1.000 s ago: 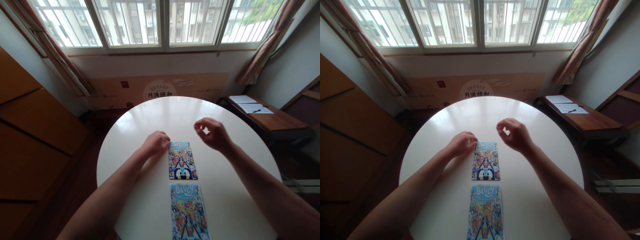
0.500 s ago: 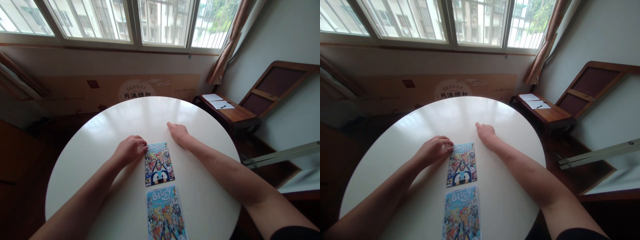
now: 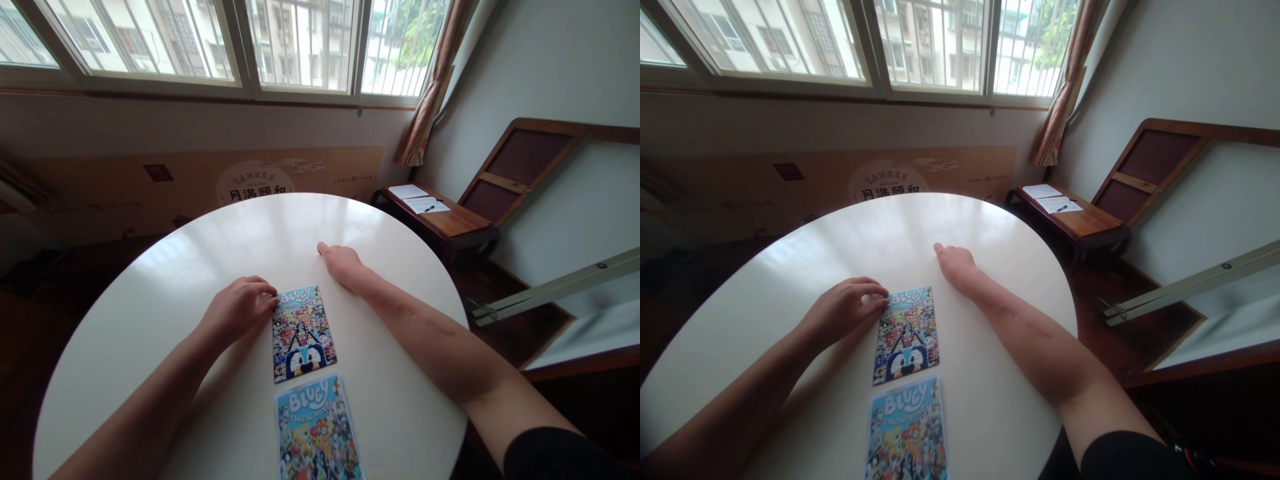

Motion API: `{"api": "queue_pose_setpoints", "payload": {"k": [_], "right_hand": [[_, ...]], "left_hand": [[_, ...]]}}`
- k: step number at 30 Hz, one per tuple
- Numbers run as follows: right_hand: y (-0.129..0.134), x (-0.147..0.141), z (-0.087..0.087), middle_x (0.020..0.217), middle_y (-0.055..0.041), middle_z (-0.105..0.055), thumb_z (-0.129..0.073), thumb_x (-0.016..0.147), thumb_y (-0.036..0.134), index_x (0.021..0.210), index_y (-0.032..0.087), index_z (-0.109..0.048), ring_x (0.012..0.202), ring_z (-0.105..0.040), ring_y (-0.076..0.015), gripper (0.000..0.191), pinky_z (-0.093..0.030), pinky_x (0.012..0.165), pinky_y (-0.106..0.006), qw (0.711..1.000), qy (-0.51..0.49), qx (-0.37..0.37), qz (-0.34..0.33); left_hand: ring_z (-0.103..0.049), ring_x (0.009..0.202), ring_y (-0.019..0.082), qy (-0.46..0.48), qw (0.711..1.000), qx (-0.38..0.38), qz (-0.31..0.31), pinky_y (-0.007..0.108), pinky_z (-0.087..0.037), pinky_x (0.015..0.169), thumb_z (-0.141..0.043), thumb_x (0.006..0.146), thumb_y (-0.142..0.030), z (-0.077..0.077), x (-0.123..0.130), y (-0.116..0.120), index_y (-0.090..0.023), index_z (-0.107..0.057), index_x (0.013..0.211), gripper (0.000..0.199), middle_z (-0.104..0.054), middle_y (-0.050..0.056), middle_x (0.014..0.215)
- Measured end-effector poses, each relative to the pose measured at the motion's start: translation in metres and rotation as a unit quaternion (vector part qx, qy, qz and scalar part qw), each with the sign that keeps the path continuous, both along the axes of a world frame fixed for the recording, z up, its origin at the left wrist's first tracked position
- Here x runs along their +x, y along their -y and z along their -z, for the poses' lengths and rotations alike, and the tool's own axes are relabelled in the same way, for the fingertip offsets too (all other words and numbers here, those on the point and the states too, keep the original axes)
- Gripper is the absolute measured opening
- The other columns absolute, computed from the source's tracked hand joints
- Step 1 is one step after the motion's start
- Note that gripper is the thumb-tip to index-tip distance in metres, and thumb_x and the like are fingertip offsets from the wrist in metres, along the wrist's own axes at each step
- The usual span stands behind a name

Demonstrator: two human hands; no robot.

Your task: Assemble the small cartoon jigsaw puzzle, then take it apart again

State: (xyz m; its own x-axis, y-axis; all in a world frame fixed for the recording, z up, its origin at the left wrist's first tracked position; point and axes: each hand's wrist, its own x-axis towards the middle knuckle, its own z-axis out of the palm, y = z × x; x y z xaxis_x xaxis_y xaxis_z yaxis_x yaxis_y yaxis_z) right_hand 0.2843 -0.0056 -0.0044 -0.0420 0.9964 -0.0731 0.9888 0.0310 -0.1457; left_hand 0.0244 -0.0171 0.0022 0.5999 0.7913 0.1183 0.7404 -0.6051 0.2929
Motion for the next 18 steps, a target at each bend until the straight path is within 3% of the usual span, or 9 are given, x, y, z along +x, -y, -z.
{"api": "queue_pose_setpoints", "payload": {"k": [6,12,18], "right_hand": [[-0.006,0.014,0.008,0.107,-0.0078,-0.065,-0.045,0.1,0.033,0.125,0.02,-0.058,0.093,-0.061,-0.0174,0.031,-0.047,0.083,-0.029,0.997,-0.064,0.031,0.017],[-0.007,0.021,0.011,0.097,-0.0037,-0.067,-0.051,0.092,0.035,0.119,0.024,-0.063,0.077,-0.059,-0.0142,0.031,-0.039,0.067,-0.022,0.992,-0.121,0.017,0.018],[0.01,0.013,0.01,0.096,-0.0061,-0.066,-0.059,0.087,0.031,0.12,0.023,-0.065,0.077,-0.059,-0.0149,0.035,-0.042,0.069,-0.024,0.986,-0.164,0.02,-0.014]], "left_hand": [[-0.065,0.095,0.025,0.008,0.999,-0.015,-0.043,0.037,-0.05,0.08,-0.06,0.084,-0.036,-0.003,0.005,0.007,-0.025,-0.077,0.089,0.021,-0.073,0.004,0.104],[-0.064,0.095,0.025,0.03,0.996,-0.039,-0.07,0.036,-0.05,0.079,-0.063,0.083,-0.035,0.001,0.006,0.008,-0.025,-0.077,0.087,0.018,-0.072,0.004,0.102],[-0.063,0.096,0.026,0.053,0.993,-0.061,-0.091,0.036,-0.049,0.081,-0.067,0.08,-0.034,0.007,0.005,0.004,-0.024,-0.077,0.086,0.016,-0.07,0.006,0.102]]}}
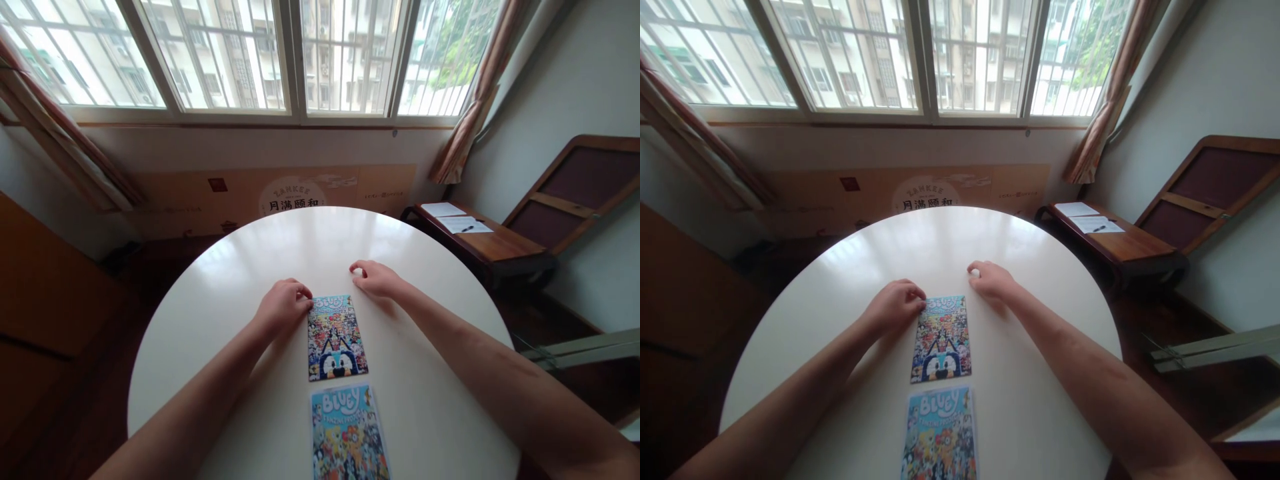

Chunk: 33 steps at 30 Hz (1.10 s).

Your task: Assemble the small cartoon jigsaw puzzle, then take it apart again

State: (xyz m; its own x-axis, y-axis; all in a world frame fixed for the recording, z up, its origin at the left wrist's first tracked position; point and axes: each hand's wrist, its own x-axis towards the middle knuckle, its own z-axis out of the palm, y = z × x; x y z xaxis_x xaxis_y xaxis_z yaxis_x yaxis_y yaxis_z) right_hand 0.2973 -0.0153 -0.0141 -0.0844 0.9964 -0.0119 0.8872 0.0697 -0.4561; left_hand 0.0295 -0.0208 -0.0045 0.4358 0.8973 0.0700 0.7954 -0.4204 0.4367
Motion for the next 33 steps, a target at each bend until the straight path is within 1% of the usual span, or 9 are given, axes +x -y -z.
{"api": "queue_pose_setpoints", "payload": {"k": [3,5,7,9,11,13,17,22,33], "right_hand": [[0.015,-0.01,0.0,0.105,-0.0085,-0.065,-0.052,0.093,0.029,0.129,0.02,-0.06,0.084,-0.061,-0.0151,0.038,-0.047,0.075,-0.026,0.998,-0.037,0.038,-0.015],[0.027,-0.018,0.0,0.115,-0.0086,-0.062,-0.049,0.095,0.026,0.13,0.02,-0.06,0.097,-0.06,-0.0153,0.036,-0.048,0.085,-0.028,0.994,-0.061,0.075,-0.043],[0.037,-0.025,-0.001,0.117,-0.006,-0.062,-0.054,0.094,0.025,0.119,0.023,-0.067,0.105,-0.057,-0.015,0.028,-0.047,0.093,-0.029,0.984,-0.078,0.116,-0.111],[0.045,-0.03,-0.002,0.116,-0.0052,-0.063,-0.058,0.092,0.023,0.11,0.024,-0.071,0.109,-0.056,-0.0163,0.022,-0.045,0.098,-0.033,0.963,-0.07,0.172,-0.196],[0.049,-0.033,0.0,0.12,-0.0052,-0.062,-0.06,0.091,0.023,0.11,0.026,-0.072,0.113,-0.054,-0.019,0.023,-0.043,0.101,-0.039,0.946,-0.033,0.2,-0.253],[0.051,-0.035,0.003,0.128,-0.0049,-0.059,-0.06,0.091,0.025,0.117,0.029,-0.07,0.118,-0.052,-0.0216,0.027,-0.041,0.103,-0.044,0.941,0.007,0.195,-0.275],[0.05,-0.038,0.008,0.133,-0.0061,-0.055,-0.06,0.092,0.028,0.121,0.03,-0.067,0.122,-0.05,-0.0235,0.03,-0.041,0.104,-0.047,0.942,0.034,0.181,-0.28],[0.05,-0.039,0.008,0.134,-0.0068,-0.055,-0.058,0.093,0.027,0.122,0.028,-0.067,0.125,-0.049,-0.0251,0.03,-0.041,0.105,-0.047,0.945,0.037,0.171,-0.277],[0.049,-0.039,0.01,0.132,-0.0075,-0.057,-0.059,0.093,0.027,0.124,0.027,-0.066,0.124,-0.05,-0.025,0.032,-0.042,0.104,-0.046,0.943,0.039,0.172,-0.282]], "left_hand": [[-0.063,0.093,0.025,0.011,1.0,-0.004,-0.008,0.035,-0.049,0.08,-0.068,0.078,-0.033,0.002,-0.001,-0.001,-0.024,-0.077,0.085,0.015,-0.069,0.006,0.099],[-0.063,0.09,0.024,0.015,1.0,-0.004,-0.01,0.035,-0.049,0.078,-0.068,0.078,-0.033,0.003,-0.002,-0.001,-0.024,-0.077,0.085,0.015,-0.069,0.006,0.097],[-0.062,0.089,0.023,0.018,1.0,-0.002,-0.009,0.034,-0.048,0.077,-0.067,0.077,-0.034,0.004,-0.002,-0.001,-0.024,-0.077,0.085,0.016,-0.069,0.005,0.096],[-0.062,0.089,0.024,0.022,1.0,0.001,-0.006,0.034,-0.048,0.076,-0.067,0.077,-0.034,0.005,-0.003,-0.001,-0.024,-0.077,0.085,0.017,-0.069,0.006,0.095],[-0.062,0.09,0.025,0.026,1.0,0.002,-0.003,0.035,-0.048,0.076,-0.067,0.077,-0.035,0.004,-0.003,-0.001,-0.023,-0.076,0.085,0.017,-0.069,0.006,0.095],[-0.062,0.09,0.025,0.03,1.0,0.003,-0.002,0.035,-0.049,0.077,-0.067,0.076,-0.036,0.003,-0.004,0.0,-0.023,-0.076,0.083,0.017,-0.07,0.006,0.094],[-0.063,0.086,0.024,0.033,0.999,-0.001,-0.004,0.035,-0.048,0.074,-0.067,0.076,-0.034,-0.001,-0.002,0.003,-0.023,-0.075,0.081,0.014,-0.071,0.006,0.089],[-0.064,0.076,0.021,0.041,0.998,-0.047,-0.018,0.031,-0.046,0.066,-0.066,0.076,-0.031,-0.003,-0.002,0.005,-0.024,-0.073,0.083,0.012,-0.073,0.001,0.084],[-0.066,0.078,0.021,0.11,0.989,-0.091,-0.024,0.032,-0.05,0.073,-0.064,0.076,-0.029,-0.002,-0.006,-0.001,-0.021,-0.072,0.083,0.014,-0.074,0.002,0.084]]}}
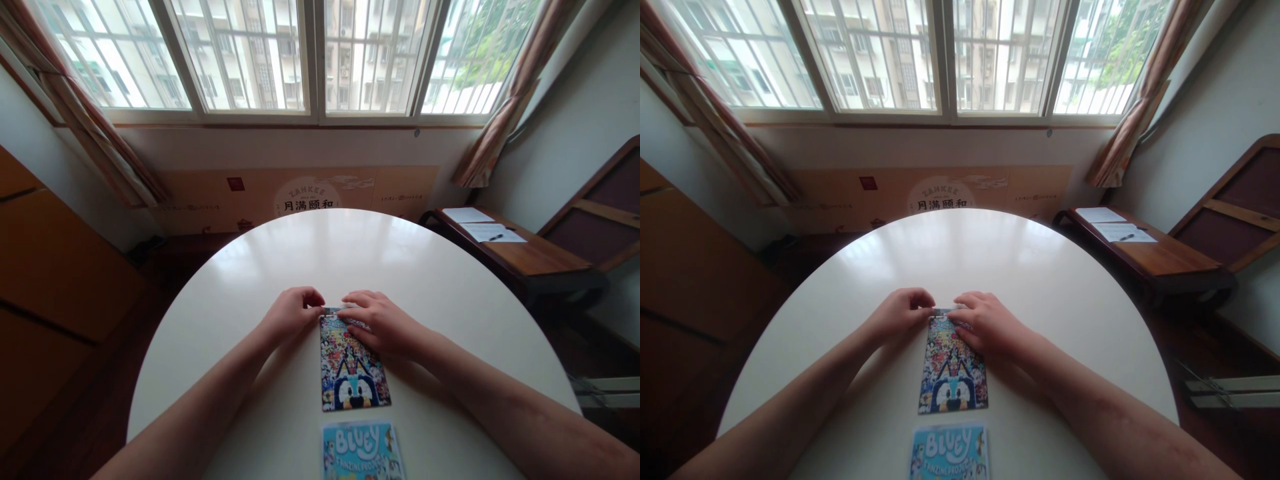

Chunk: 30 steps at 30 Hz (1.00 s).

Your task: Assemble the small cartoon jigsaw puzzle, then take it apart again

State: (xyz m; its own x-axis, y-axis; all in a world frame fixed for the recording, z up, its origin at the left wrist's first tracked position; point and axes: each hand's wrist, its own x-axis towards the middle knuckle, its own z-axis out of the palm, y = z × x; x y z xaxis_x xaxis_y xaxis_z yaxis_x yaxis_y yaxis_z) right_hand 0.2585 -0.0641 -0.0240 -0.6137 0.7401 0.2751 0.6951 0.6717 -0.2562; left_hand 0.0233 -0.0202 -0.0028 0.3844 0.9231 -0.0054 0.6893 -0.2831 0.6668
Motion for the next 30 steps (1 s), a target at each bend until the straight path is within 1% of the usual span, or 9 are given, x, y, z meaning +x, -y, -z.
{"api": "queue_pose_setpoints", "payload": {"k": [5,15,18,22,30], "right_hand": [[-0.001,-0.0004,0.0004,0.131,-0.0067,-0.057,-0.058,0.093,0.027,0.125,0.029,-0.065,0.121,-0.052,-0.0237,0.033,-0.042,0.103,-0.045,1.0,0.004,0.007,-0.002],[-0.0014,-0.001,-0.0005,0.124,-0.0047,-0.061,-0.057,0.094,0.026,0.124,0.03,-0.065,0.114,-0.057,-0.0195,0.031,-0.042,0.1,-0.039,1.0,0.007,0.004,-0.013],[-0.0012,-0.0015,-0.0008,0.125,-0.0036,-0.061,-0.057,0.094,0.026,0.124,0.03,-0.064,0.114,-0.057,-0.0197,0.031,-0.041,0.1,-0.04,1.0,0.011,0.005,-0.012],[-0.0009,-0.0021,-0.0001,0.124,-0.0045,-0.061,-0.056,0.094,0.027,0.124,0.03,-0.064,0.113,-0.057,-0.0202,0.031,-0.042,0.099,-0.04,1.0,0.016,0.008,-0.012],[0.0009,-0.0028,-0.0007,0.122,-0.0049,-0.062,-0.055,0.094,0.026,0.122,0.029,-0.066,0.111,-0.057,-0.0206,0.029,-0.042,0.099,-0.04,1.0,0.015,-0.001,-0.004]], "left_hand": [[-0.066,0.077,0.02,0.02,1.0,-0.008,0.003,0.033,-0.051,0.073,-0.065,0.075,-0.03,-0.0001,-0.0006,-0.001,-0.02,-0.072,0.082,0.014,-0.074,0.003,0.084],[-0.065,0.075,0.02,0.038,0.999,0.006,-0.006,0.033,-0.051,0.072,-0.064,0.073,-0.027,0.0018,-0.0005,-0.0025,-0.02,-0.071,0.079,0.012,-0.074,0.003,0.081],[-0.065,0.076,0.02,0.04,0.999,0.013,-0.006,0.033,-0.05,0.073,-0.063,0.073,-0.025,0.0039,-0.0007,-0.0038,-0.02,-0.072,0.079,0.012,-0.074,0.002,0.082],[-0.064,0.076,0.019,0.041,0.999,0.027,-0.004,0.032,-0.05,0.073,-0.062,0.073,-0.024,0.0053,-0.0011,-0.0043,-0.021,-0.072,0.079,0.012,-0.073,0.001,0.081],[-0.065,0.074,0.019,0.048,0.999,0.024,-0.003,0.031,-0.05,0.072,-0.061,0.071,-0.02,0.0017,-0.0005,-0.0043,-0.022,-0.072,0.076,0.013,-0.074,0.001,0.079]]}}
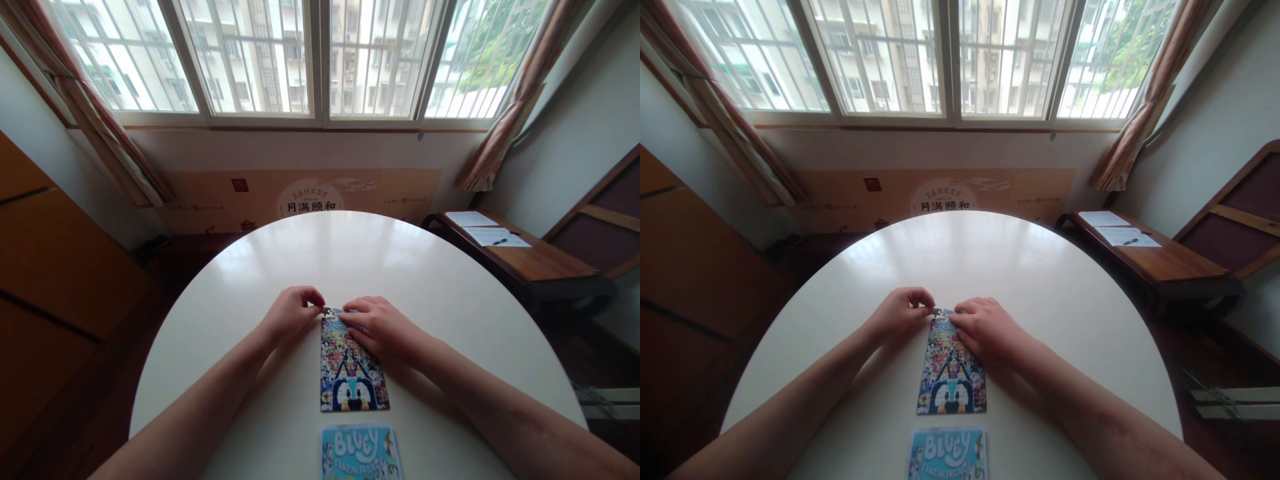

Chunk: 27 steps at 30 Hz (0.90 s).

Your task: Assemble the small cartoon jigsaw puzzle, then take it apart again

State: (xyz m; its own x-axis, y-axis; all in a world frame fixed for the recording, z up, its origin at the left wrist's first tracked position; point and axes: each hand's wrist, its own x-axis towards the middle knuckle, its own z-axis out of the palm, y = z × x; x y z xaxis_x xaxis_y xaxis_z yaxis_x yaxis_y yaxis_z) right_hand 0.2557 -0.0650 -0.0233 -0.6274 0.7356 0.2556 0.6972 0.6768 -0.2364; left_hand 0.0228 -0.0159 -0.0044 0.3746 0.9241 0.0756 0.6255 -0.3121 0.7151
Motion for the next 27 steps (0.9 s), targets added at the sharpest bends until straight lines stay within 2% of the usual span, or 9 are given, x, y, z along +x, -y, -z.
{"api": "queue_pose_setpoints", "payload": {"k": [6,15,19,23,27], "right_hand": [[0.003,-0.001,-0.005,0.125,-0.0044,-0.061,-0.054,0.094,0.026,0.124,0.028,-0.064,0.114,-0.056,-0.022,0.032,-0.043,0.1,-0.042,1.0,0.008,-0.021,0.004],[0.003,0.001,-0.006,0.13,-0.0071,-0.058,-0.052,0.096,0.028,0.129,0.026,-0.062,0.118,-0.054,-0.0236,0.035,-0.043,0.102,-0.044,1.0,0.019,-0.021,0.001],[0.005,0.001,-0.007,0.131,-0.0063,-0.058,-0.052,0.096,0.028,0.13,0.027,-0.062,0.118,-0.055,-0.0232,0.035,-0.044,0.102,-0.044,1.0,0.017,-0.024,0.006],[0.005,0.001,-0.008,0.131,-0.0054,-0.058,-0.053,0.095,0.027,0.128,0.027,-0.062,0.117,-0.055,-0.0225,0.034,-0.044,0.102,-0.043,1.0,0.015,-0.018,0.004],[0.005,0.001,-0.009,0.128,-0.0054,-0.06,-0.058,0.093,0.028,0.129,0.026,-0.061,0.116,-0.056,-0.0222,0.036,-0.045,0.101,-0.043,1.0,0.005,-0.024,0.019]], "left_hand": [[-0.067,0.077,0.02,-0.008,0.999,0.002,-0.039,0.033,-0.051,0.075,-0.06,0.075,-0.024,-0.002,-0.005,-0.002,-0.021,-0.072,0.078,0.012,-0.075,0.002,0.082],[-0.066,0.083,0.021,-0.083,0.988,0.071,-0.107,0.032,-0.048,0.073,-0.061,0.082,-0.029,0.007,-0.014,-0.018,-0.024,-0.072,0.084,0.012,-0.075,0.001,0.09],[-0.066,0.084,0.022,-0.11,0.983,0.082,-0.125,0.032,-0.047,0.073,-0.061,0.084,-0.029,0.006,-0.013,-0.019,-0.025,-0.073,0.088,0.014,-0.075,0.0,0.092],[-0.066,0.085,0.021,-0.113,0.983,0.102,-0.1,0.032,-0.048,0.077,-0.061,0.085,-0.026,0.002,-0.009,-0.01,-0.024,-0.074,0.087,0.014,-0.075,0.001,0.094],[-0.065,0.083,0.02,-0.118,0.985,0.124,-0.026,0.032,-0.049,0.075,-0.062,0.087,-0.027,0.002,0.0,0.004,-0.024,-0.075,0.089,0.014,-0.072,0.002,0.095]]}}
